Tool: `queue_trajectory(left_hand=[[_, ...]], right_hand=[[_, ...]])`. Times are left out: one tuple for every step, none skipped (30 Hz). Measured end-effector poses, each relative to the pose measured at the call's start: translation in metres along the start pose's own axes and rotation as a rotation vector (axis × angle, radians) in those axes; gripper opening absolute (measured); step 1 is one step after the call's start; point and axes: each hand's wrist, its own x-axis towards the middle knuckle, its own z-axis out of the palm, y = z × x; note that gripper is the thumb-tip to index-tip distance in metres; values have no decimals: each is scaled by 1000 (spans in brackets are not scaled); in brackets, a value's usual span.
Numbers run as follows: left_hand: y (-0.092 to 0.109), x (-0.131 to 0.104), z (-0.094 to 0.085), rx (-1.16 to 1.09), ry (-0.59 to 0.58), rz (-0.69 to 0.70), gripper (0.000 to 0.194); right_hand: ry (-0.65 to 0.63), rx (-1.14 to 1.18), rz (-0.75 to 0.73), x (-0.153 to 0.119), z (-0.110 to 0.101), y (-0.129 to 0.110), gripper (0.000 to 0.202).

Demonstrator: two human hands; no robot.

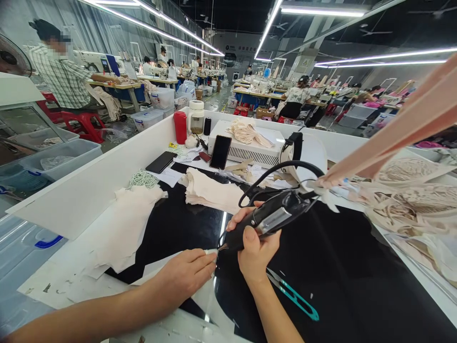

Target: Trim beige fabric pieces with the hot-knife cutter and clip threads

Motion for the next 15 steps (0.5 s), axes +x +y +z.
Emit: queue_trajectory(left_hand=[[0,0,0,3,-5,-2,20],[0,1,0,6,-2,-3,21],[0,1,0,10,8,-4,21],[0,2,0,15,21,-5,22],[0,2,0,21,35,-3,22],[0,2,0,25,47,-1,23],[0,2,1,27,57,0,22],[0,1,2,27,63,-1,22],[1,1,3,26,66,-2,21],[1,0,4,25,70,-4,20],[0,-1,5,23,74,-6,20],[0,-1,6,22,77,-6,19],[0,-1,7,22,85,-4,19],[0,-1,7,19,92,0,18],[0,-1,7,17,95,2,17]], right_hand=[[-9,-5,2,-1,0,1,46],[-15,-11,1,-2,-1,2,46],[-18,-18,2,-4,-1,3,46],[-20,-25,1,-5,-1,4,45],[-22,-30,0,-5,-2,5,45],[-24,-34,-2,-6,-2,5,44],[-25,-35,-5,-6,-2,6,44],[-27,-32,-8,-6,-2,6,44],[-29,-25,-8,-6,-2,5,44],[-29,-18,-10,-6,-2,5,44],[-29,-12,-13,-6,-2,5,44],[-29,-9,-16,-6,-2,6,44],[-30,-11,-18,-6,-2,6,44],[-33,-16,-19,-6,-2,6,44],[-35,-22,-18,-6,-2,7,43]])
